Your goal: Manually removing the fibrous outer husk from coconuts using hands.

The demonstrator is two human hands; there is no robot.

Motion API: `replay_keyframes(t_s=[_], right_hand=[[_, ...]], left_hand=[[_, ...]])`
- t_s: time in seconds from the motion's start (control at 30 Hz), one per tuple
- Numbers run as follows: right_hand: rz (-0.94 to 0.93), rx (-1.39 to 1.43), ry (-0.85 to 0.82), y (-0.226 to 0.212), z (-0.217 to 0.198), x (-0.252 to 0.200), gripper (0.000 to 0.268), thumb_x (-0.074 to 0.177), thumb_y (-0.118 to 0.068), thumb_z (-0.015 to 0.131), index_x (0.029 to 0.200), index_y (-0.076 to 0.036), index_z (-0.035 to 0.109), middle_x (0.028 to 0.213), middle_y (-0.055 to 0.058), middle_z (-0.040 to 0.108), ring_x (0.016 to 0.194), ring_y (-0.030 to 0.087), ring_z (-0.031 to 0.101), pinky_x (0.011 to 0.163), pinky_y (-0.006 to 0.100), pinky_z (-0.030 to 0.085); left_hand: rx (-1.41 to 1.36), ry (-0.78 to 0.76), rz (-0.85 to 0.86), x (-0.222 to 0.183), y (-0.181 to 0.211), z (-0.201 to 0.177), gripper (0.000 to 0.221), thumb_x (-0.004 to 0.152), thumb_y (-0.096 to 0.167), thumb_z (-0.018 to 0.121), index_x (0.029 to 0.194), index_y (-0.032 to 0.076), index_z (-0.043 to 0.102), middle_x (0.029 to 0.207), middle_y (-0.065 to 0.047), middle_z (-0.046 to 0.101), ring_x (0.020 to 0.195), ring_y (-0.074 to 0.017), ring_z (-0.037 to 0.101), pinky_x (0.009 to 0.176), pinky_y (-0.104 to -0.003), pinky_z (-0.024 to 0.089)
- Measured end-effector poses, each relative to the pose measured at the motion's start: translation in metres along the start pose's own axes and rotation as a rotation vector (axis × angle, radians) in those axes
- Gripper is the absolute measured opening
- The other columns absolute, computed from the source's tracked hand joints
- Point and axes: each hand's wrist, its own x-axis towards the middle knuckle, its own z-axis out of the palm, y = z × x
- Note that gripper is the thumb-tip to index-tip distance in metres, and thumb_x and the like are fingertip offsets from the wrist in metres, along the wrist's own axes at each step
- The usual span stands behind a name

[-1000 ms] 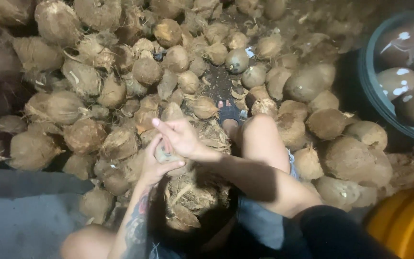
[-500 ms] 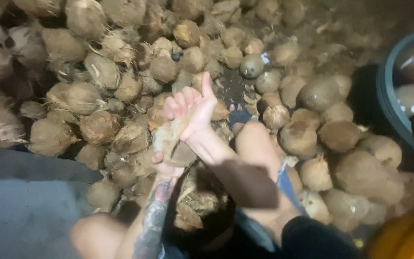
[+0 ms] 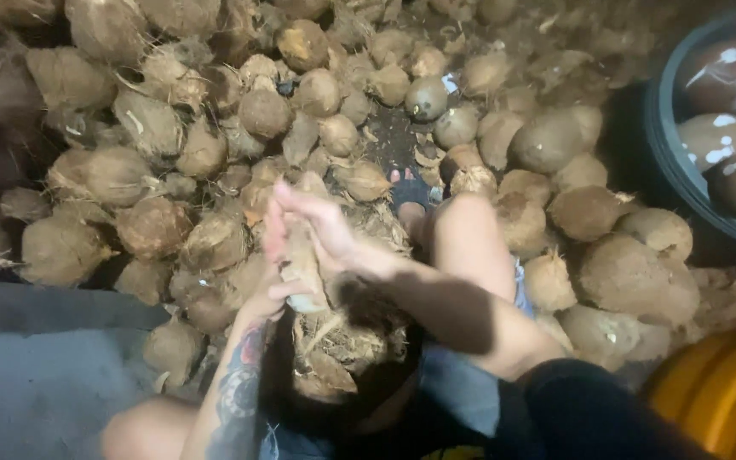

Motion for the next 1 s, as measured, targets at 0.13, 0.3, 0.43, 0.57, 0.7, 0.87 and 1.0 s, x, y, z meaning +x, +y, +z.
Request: replay_keyframes(t_s=[0.13, 0.3, 0.43, 0.57, 0.7, 0.87, 1.0], right_hand=[[-0.078, -0.711, -0.503, -0.024, -0.030, -0.022, 0.097, 0.078, -0.061, 0.087, 0.146, -0.006, 0.047, 0.148, 0.032, 0.051, 0.146, 0.052, 0.043, 0.127, 0.068, 0.028], [-0.146, -0.768, -0.334, 0.012, -0.042, -0.024, 0.083, 0.087, -0.022, 0.083, 0.156, -0.015, 0.038, 0.147, 0.028, 0.051, 0.144, 0.045, 0.048, 0.123, 0.062, 0.035], [-0.261, -0.799, -0.180, 0.044, -0.062, -0.017, 0.063, 0.078, -0.011, 0.073, 0.136, -0.019, 0.049, 0.109, 0.011, 0.057, 0.109, 0.027, 0.064, 0.093, 0.043, 0.052], [-0.234, -0.563, 0.049, 0.032, -0.055, -0.011, 0.047, 0.071, -0.012, 0.062, 0.117, -0.013, 0.061, 0.081, 0.010, 0.061, 0.074, 0.024, 0.065, 0.070, 0.039, 0.053], [-0.278, -0.116, 0.043, 0.049, -0.074, 0.013, 0.037, 0.074, -0.011, 0.051, 0.110, -0.001, 0.050, 0.050, 0.017, 0.048, 0.044, 0.030, 0.054, 0.044, 0.036, 0.039], [-0.281, -0.023, 0.082, 0.034, -0.065, 0.018, 0.032, 0.077, -0.021, 0.047, 0.103, -0.003, 0.052, 0.047, 0.006, 0.039, 0.040, 0.021, 0.050, 0.050, 0.036, 0.049], [-0.256, 0.130, 0.228, 0.001, -0.025, 0.005, 0.049, 0.076, -0.043, 0.049, 0.105, -0.005, 0.057, 0.047, 0.002, 0.036, 0.036, 0.019, 0.040, 0.046, 0.036, 0.051]], left_hand=[[0.072, 0.006, -0.032, 0.011, 0.003, 0.003, 0.062, 0.058, 0.009, 0.096, 0.108, 0.002, 0.060, 0.101, -0.013, 0.064, 0.092, -0.0211, 0.063, 0.072, -0.037, 0.054], [0.207, 0.058, -0.113, 0.017, 0.004, 0.006, 0.069, 0.058, 0.010, 0.097, 0.117, -0.004, 0.065, 0.106, -0.020, 0.072, 0.097, -0.0248, 0.069, 0.076, -0.045, 0.061], [0.278, 0.086, -0.162, 0.013, 0.024, 0.024, 0.072, 0.059, 0.011, 0.098, 0.122, -0.008, 0.068, 0.108, -0.024, 0.077, 0.100, -0.0266, 0.072, 0.077, -0.049, 0.064], [0.258, 0.143, -0.179, 0.015, 0.000, 0.013, 0.055, 0.059, 0.027, 0.098, 0.101, 0.001, 0.073, 0.097, -0.012, 0.073, 0.094, -0.0243, 0.070, 0.081, -0.038, 0.056], [0.481, 0.079, -0.116, 0.020, -0.019, -0.026, 0.061, 0.055, 0.042, 0.100, 0.099, 0.007, 0.077, 0.101, -0.018, 0.076, 0.101, -0.0304, 0.073, 0.095, -0.044, 0.053], [0.400, 0.104, -0.043, 0.016, -0.015, -0.030, 0.089, 0.051, 0.035, 0.103, 0.129, 0.005, 0.073, 0.122, -0.017, 0.074, 0.118, -0.0256, 0.068, 0.108, -0.043, 0.047], [0.389, 0.082, 0.126, 0.013, 0.006, -0.025, 0.096, 0.055, 0.037, 0.102, 0.139, 0.009, 0.068, 0.127, -0.017, 0.070, 0.123, -0.0274, 0.065, 0.117, -0.044, 0.043]])
